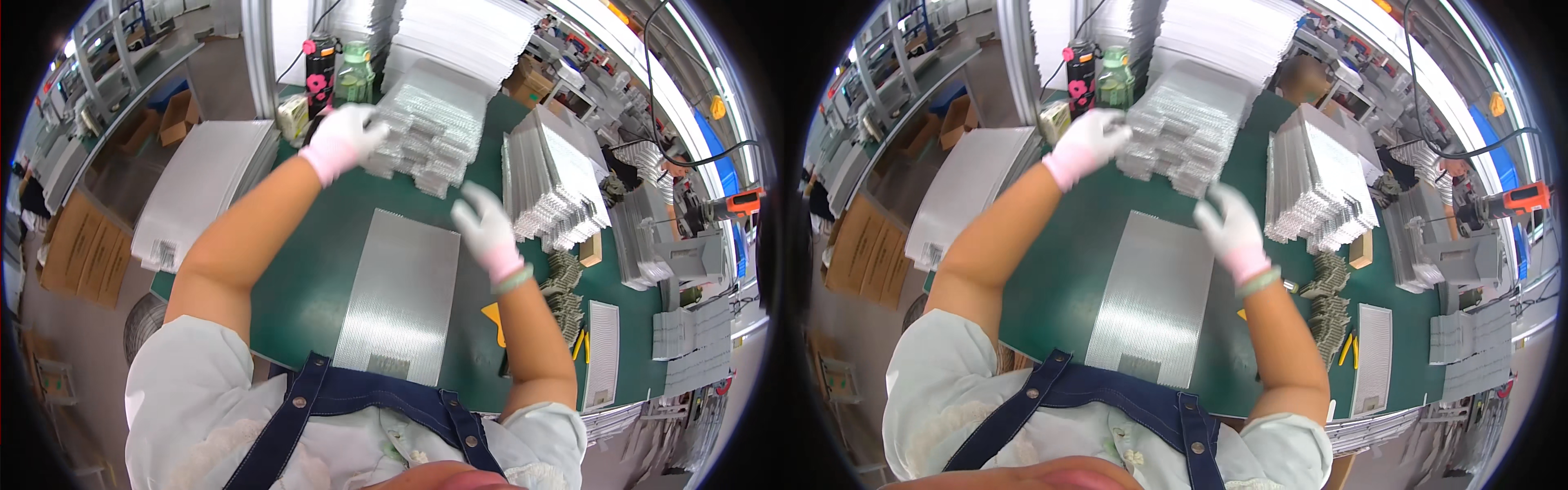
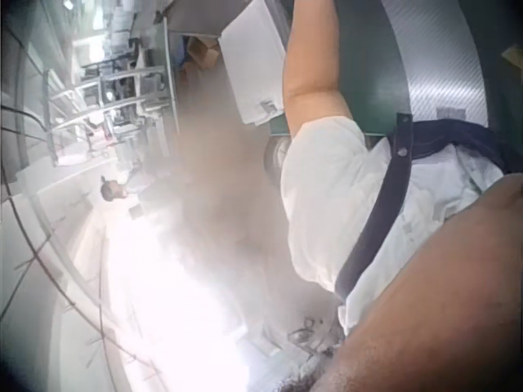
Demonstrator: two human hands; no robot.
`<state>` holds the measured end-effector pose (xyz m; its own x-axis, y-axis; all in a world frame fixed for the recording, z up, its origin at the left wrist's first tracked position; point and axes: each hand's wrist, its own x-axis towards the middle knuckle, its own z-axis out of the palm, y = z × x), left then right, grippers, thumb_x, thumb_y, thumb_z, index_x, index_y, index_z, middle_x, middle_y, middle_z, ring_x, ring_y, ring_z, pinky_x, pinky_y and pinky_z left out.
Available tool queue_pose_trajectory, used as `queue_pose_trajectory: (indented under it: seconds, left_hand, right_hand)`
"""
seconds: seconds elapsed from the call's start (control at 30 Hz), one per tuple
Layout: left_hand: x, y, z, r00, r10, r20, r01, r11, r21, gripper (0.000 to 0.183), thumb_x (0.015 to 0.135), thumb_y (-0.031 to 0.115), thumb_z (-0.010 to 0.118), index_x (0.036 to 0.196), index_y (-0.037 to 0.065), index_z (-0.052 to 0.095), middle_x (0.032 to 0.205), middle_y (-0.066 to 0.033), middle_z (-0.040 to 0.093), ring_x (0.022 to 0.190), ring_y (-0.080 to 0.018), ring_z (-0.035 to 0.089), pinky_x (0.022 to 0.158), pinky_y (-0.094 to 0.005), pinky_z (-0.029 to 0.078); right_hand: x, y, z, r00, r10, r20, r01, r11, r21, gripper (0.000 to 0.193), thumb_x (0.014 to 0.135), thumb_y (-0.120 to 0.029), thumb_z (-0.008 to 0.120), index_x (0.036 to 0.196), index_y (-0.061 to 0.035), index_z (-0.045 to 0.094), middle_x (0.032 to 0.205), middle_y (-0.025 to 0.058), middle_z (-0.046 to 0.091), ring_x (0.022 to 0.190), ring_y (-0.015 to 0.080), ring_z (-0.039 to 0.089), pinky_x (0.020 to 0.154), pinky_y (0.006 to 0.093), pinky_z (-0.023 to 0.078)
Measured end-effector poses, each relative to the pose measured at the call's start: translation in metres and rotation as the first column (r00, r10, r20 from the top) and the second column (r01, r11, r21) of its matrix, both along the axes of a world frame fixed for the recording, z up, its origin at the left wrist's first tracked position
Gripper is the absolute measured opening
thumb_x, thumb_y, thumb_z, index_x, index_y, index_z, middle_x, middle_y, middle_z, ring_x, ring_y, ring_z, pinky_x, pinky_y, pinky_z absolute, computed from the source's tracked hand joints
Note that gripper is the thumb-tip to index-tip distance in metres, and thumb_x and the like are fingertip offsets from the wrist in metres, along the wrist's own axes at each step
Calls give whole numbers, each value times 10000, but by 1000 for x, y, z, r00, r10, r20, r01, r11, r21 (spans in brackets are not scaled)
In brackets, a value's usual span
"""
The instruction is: The person assembles air filters by placing a mesh sheet onto a workbench, positioning a plastic component, and inserting metal frame pieces. They then use a handheld tool to secure the frame to the mesh and component, repeating the process for multiple units.
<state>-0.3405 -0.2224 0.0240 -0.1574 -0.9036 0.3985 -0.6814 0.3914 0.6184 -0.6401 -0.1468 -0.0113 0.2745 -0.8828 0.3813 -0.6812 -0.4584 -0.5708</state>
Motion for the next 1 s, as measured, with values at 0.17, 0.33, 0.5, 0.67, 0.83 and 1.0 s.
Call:
queue_pose_trajectory:
  seconds: [0.17, 0.33, 0.5, 0.67, 0.83, 1.0]
  left_hand:
    - [-16, -116, 11, 950, 272, 154, -288, 953, 96, 727, 898, 535, 539, 1316, -60, 550, 1249, -299, 602, 1215, -376, 574, 1040, -402, 430]
    - [-34, -123, 14, 968, 95, 234, -179, 913, 368, 815, 902, 572, 481, 1364, -99, 476, 1332, -313, 539, 1285, -403, 504, 1084, -405, 384]
    - [-38, -122, 43, 970, 126, -210, -115, 991, 65, 625, 869, 297, 661, 1365, -50, 507, 1351, -221, 578, 1261, -302, 558, 1072, -338, 420]
    - [-13, -151, 32, 484, -231, -844, 289, 953, -96, 523, 828, 124, 715, 1315, -9, 582, 1196, -134, 672, 1099, -185, 614, 954, -283, 466]
    - [4, -153, 10, 769, -149, -621, 221, 974, 39, 566, 845, 166, 734, 1342, -31, 549, 1249, -130, 648, 1157, -186, 587, 1012, -292, 439]
    - [-4, -113, 10, 888, -142, -438, 211, 971, 114, 547, 976, 384, 547, 1339, -26, 549, 1271, -142, 644, 1195, -207, 584, 1046, -313, 420]
  right_hand:
    - [-3, -162, 10, 938, -328, 115, 320, 944, 82, 834, 933, -556, 493, 1473, 54, 316, 1497, 287, 363, 1395, 405, 359, 1159, 433, 282]
    - [11, -192, 7, 930, -356, -92, 368, 898, 240, 980, 917, -708, 349, 1533, 35, 176, 1576, 288, 200, 1457, 444, 207, 1201, 465, 188]
    - [10, -192, 39, 947, -295, 126, 281, 952, 122, 900, 955, -638, 381, 1521, 45, 227, 1574, 288, 222, 1477, 402, 190, 1206, 410, 161]
    - [18, -172, 58, 849, -224, 478, 180, 974, 137, 792, 962, -522, 502, 1465, 69, 342, 1501, 243, 387, 1401, 314, 369, 1150, 349, 281]
    - [19, -168, 67, 768, -138, 625, 165, 986, 16, 560, 966, -313, 600, 1351, 82, 510, 1346, 198, 574, 1248, 253, 535, 1074, 333, 382]
    - [15, -162, 74, 693, -41, 720, 234, 957, -170, 426, 946, -256, 654, 1213, 72, 602, 1134, 125, 651, 1065, 179, 592, 976, 308, 445]
